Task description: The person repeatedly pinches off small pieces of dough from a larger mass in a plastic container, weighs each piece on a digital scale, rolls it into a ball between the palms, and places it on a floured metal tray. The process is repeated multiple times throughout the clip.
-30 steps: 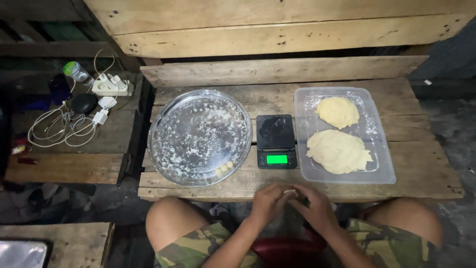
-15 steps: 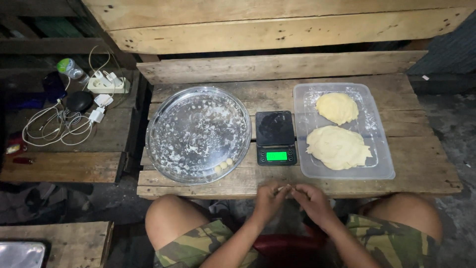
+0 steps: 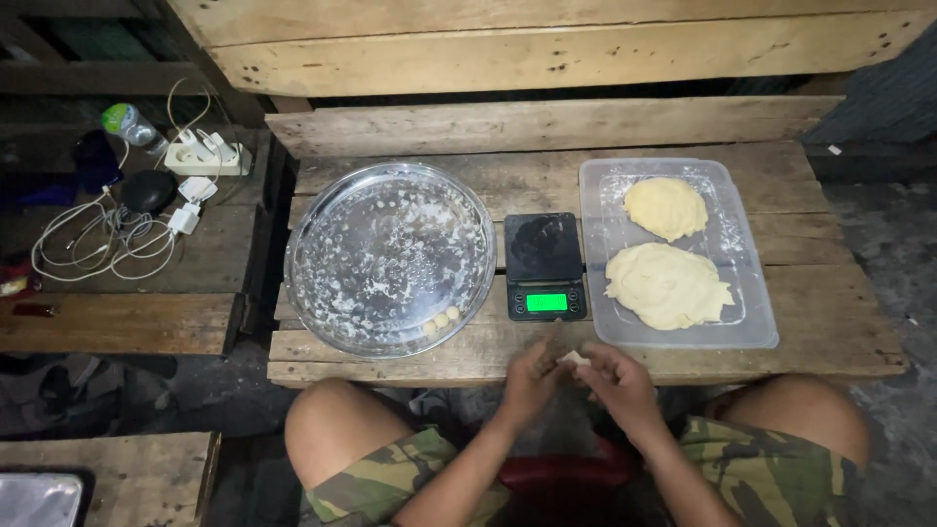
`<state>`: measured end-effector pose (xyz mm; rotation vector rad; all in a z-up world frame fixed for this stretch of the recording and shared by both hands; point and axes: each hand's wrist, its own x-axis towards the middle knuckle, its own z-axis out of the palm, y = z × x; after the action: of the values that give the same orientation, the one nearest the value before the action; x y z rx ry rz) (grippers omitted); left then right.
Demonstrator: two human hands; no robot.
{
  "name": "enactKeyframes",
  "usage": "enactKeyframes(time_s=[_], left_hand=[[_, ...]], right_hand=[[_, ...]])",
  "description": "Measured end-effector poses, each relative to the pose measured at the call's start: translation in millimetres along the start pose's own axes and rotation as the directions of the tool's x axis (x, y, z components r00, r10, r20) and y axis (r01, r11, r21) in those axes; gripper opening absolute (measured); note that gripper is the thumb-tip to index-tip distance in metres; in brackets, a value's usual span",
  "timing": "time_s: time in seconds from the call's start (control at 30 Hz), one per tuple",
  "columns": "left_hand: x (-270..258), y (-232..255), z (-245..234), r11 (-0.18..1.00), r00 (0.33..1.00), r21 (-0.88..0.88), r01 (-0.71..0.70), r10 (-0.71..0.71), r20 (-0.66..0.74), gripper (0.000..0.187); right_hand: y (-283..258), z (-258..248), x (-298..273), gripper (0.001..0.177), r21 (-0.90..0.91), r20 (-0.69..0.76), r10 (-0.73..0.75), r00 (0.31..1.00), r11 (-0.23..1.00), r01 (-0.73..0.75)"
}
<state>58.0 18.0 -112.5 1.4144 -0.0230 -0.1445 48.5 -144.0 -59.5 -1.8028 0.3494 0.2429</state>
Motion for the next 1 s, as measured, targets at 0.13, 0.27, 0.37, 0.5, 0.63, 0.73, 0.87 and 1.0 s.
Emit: enactKeyframes(time_s=[0.13, 0.27, 0.37, 0.5, 0.63, 0.73, 0.87, 1.0], left_hand=[[1.0, 5.8, -10.1, 0.963, 0.981, 0.188, -0.191, 0.183, 0.061, 0.033], [2.0, 38.3, -13.1, 0.962, 0.995, 0.271, -0.027, 0.0, 0.098, 0.052], [-6.5, 78.3, -13.7, 0.952, 0.998, 0.302, 0.05, -0.055, 0.009, 0.043], [8.1, 3.3, -21.8, 0.943, 0.996, 0.323, 0.084, -0.069, -0.056, 0.02], [9.4, 3.9, -22.7, 0.845, 0.999, 0.533, 0.031, -0.032, -0.007, 0.028], [8.2, 38.1, -21.0, 0.813, 0.994, 0.577, 0.073, -0.103, 0.02, 0.023], [1.3, 47.1, -22.6, 0.828, 0.995, 0.559, 0.039, -0.082, 0.053, 0.031], [5.2, 28.8, -21.4, 0.752, 0.995, 0.659, -0.001, -0.064, 0.075, 0.021]], right_hand=[[13.8, -2.8, 7.2, 0.039, 0.058, 0.045, 0.044, 0.998, 0.997, -0.047], [11.9, -5.6, 17.1, 0.02, 0.04, -0.029, 0.012, 1.0, 0.999, -0.011], [-7.6, -9.0, 32.1, 0.022, -0.026, -0.06, -0.028, 0.998, 0.999, 0.026], [-26.6, -4.0, 81.2, 0.02, -0.116, -0.066, -0.142, 0.988, 0.984, 0.133], [-52.5, 14.9, 125.0, 0.021, -0.133, -0.028, -0.214, 0.976, 0.969, 0.209], [-74.8, 26.3, 141.2, 0.029, -0.159, 0.016, -0.255, 0.967, 0.954, 0.255], [-75.4, 18.1, 140.0, 0.043, -0.712, 0.034, -0.462, 0.886, 0.611, 0.346], [-81.3, -5.2, 103.7, 0.041, -0.682, 0.027, -0.438, 0.899, 0.65, 0.337]])
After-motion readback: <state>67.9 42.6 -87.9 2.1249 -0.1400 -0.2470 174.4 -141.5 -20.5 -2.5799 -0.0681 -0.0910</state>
